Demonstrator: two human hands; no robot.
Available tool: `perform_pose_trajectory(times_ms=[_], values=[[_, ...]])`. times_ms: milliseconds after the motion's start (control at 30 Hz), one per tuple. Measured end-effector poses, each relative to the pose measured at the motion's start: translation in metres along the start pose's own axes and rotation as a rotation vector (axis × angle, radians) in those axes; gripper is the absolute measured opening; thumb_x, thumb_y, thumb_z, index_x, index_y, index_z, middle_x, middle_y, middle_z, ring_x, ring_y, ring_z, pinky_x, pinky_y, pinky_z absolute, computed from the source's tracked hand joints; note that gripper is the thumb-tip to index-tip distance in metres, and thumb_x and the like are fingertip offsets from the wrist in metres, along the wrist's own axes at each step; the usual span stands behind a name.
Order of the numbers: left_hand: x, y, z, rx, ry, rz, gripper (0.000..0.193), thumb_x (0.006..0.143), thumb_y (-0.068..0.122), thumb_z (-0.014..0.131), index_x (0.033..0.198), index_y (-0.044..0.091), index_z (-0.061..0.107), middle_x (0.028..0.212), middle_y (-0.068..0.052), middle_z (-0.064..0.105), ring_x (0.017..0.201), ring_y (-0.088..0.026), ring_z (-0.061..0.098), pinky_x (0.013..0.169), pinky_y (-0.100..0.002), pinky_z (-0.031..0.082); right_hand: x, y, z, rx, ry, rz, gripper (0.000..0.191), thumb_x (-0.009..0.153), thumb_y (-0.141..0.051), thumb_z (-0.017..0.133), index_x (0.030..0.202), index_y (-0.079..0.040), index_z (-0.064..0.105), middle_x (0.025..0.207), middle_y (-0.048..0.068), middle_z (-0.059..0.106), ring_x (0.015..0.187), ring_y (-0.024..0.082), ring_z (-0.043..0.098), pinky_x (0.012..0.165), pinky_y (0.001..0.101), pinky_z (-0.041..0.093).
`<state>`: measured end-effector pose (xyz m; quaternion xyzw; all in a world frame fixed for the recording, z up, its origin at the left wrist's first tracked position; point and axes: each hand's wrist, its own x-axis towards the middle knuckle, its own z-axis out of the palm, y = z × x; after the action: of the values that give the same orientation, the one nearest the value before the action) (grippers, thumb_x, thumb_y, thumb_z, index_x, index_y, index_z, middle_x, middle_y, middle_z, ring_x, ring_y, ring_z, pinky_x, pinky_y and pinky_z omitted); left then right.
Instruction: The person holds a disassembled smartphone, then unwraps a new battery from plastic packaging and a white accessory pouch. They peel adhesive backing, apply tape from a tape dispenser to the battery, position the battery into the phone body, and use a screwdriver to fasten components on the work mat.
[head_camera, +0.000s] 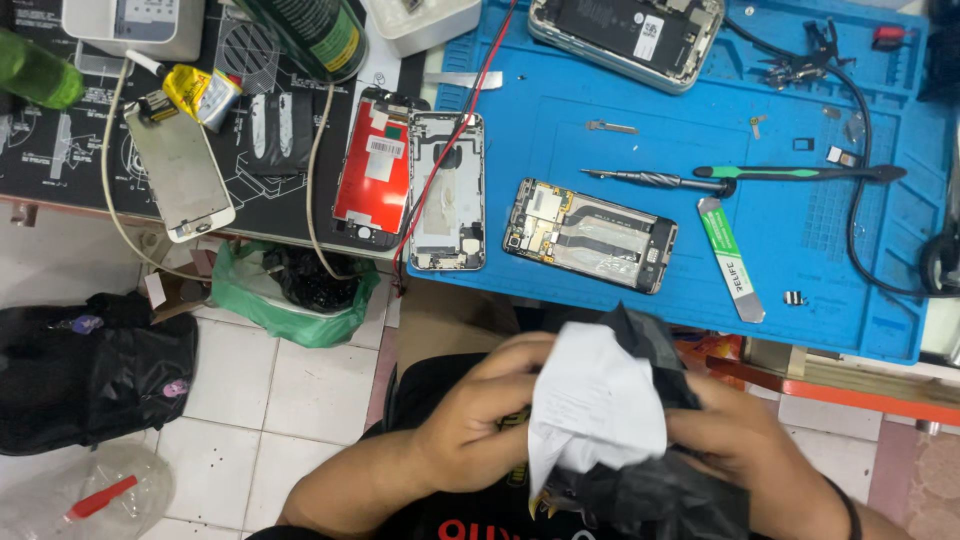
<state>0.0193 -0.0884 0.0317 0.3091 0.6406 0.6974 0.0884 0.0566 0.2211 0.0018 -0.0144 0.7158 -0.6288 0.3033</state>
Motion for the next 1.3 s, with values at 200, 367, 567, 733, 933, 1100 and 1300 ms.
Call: perform_pose_trajectory(times_ms=[200,367,567,733,933,1100,1300], values=[[0.024,0.027,-0.009,0.188,0.094,0.226,0.047,0.088,0.014,0.076,0.128,-0.004,0.06,0.139,-0.023,0.058,0.133,-0.039,0.057,0.114,-0.047,0.043,0.012,-0.068,-0.012,0.415,0.275,-0.046,0.047,0.085,-0.005,0.07,0.131,0.007,0.068,0.124,0.022,0.074,0.104,0.03,0.073,0.087,0.0399,0.057],[0.02,0.015,-0.009,0.258,0.242,0.152,0.02,0.09,0.001,0.066,0.109,0.003,0.073,0.104,-0.01,0.074,0.1,-0.028,0.073,0.093,-0.035,0.056,0.031,-0.131,0.018,-0.111,0.391,-0.494,0.041,0.078,-0.004,0.083,0.117,0.004,0.072,0.12,0.015,0.07,0.105,0.022,0.069,0.091,0.0335,0.053],[0.003,-0.007,-0.013,0.14,0.373,-0.027,0.015,0.092,-0.005,0.062,0.104,-0.003,0.071,0.098,-0.012,0.077,0.09,-0.022,0.076,0.081,-0.031,0.056,0.022,-0.167,0.025,-0.34,0.62,-0.663,0.013,0.082,-0.004,0.074,0.093,0.0,0.073,0.137,0.012,0.053,0.122,0.022,0.057,0.113,0.0313,0.041],[0.007,-0.019,-0.011,0.205,0.414,-0.081,0.022,0.091,-0.006,0.063,0.112,-0.004,0.07,0.112,-0.012,0.075,0.102,-0.021,0.072,0.09,-0.031,0.055,0.025,-0.154,0.006,-0.081,0.661,-0.786,0.007,0.104,-0.007,0.072,0.106,0.0,0.071,0.141,0.009,0.047,0.123,0.02,0.055,0.111,0.0312,0.044],[0.027,-0.02,-0.02,-0.202,0.391,-0.138,0.037,0.102,-0.001,0.057,0.139,-0.002,0.056,0.134,-0.011,0.066,0.124,-0.02,0.061,0.109,-0.034,0.046,0.03,-0.16,-0.037,0.309,0.511,-0.858,0.019,0.117,-0.022,0.061,0.122,-0.003,0.062,0.136,0.013,0.051,0.124,0.024,0.058,0.117,0.0424,0.047],[0.072,0.0,-0.034,-0.472,0.709,-0.068,0.053,0.102,0.005,0.051,0.154,0.004,0.038,0.154,-0.012,0.047,0.14,-0.021,0.048,0.12,-0.037,0.035,0.036,-0.162,-0.075,0.306,0.592,-0.9,0.023,0.117,-0.025,0.059,0.125,-0.003,0.06,0.136,0.013,0.052,0.125,0.025,0.058,0.118,0.0444,0.047],[0.161,0.002,-0.103,-0.037,0.969,-0.078,0.031,0.109,0.017,0.058,0.131,-0.005,0.055,0.127,-0.015,0.064,0.113,-0.021,0.058,0.101,-0.036,0.048,0.044,-0.141,-0.1,0.207,0.648,-0.845,0.028,0.117,-0.028,0.056,0.129,-0.003,0.058,0.137,0.013,0.053,0.127,0.026,0.057,0.118,0.0469,0.046]])
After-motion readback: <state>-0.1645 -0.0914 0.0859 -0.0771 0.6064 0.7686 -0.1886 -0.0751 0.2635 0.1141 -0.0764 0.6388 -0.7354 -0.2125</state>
